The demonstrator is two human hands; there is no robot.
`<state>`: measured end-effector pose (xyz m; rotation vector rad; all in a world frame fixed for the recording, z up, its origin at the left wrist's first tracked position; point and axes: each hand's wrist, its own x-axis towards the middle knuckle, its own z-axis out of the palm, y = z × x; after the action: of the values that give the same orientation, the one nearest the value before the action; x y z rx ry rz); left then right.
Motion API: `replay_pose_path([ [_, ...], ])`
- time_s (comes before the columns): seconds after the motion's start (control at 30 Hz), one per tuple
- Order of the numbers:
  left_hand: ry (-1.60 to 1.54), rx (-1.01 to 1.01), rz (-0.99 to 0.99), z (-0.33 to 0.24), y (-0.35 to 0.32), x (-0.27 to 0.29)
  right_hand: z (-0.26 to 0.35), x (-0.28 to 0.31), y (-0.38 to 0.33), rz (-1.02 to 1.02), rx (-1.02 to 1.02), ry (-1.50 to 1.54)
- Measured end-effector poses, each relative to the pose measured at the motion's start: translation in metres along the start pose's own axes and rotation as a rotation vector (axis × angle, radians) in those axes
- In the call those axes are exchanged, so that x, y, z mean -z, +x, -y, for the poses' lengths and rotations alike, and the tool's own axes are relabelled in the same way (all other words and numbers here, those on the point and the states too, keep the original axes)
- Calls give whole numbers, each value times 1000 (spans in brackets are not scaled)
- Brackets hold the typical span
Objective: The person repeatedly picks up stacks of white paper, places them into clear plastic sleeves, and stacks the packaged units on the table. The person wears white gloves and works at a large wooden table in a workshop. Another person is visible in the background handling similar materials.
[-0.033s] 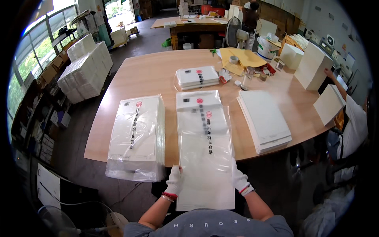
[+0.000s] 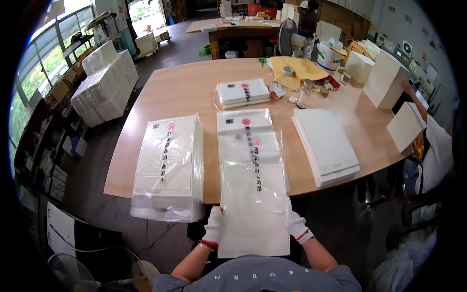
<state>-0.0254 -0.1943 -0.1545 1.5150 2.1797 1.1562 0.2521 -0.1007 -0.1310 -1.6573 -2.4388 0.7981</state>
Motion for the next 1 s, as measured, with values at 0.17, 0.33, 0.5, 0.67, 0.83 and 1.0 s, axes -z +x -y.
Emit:
replay_pose_path([
  [0.17, -74, 126, 241, -27, -86, 45, -14, -26, -91, -25, 128, 314],
  [0.33, -327, 133, 616, 3, -134, 68, 7, -11, -138, 472, 109, 270],
  [0.5, 33, 60, 392, -83, -89, 111, 25, 28, -132, -119, 3, 385],
  [0.67, -413, -233, 300, -84, -87, 107, -6, 49, -166, 514, 52, 999],
  [0.83, -330, -400, 245, -141, -55, 106, 14, 14, -123, 126, -345, 1631],
  [1.0, -279, -642, -59, -136, -36, 157, 84, 0, -65, 230, 5, 1705],
])
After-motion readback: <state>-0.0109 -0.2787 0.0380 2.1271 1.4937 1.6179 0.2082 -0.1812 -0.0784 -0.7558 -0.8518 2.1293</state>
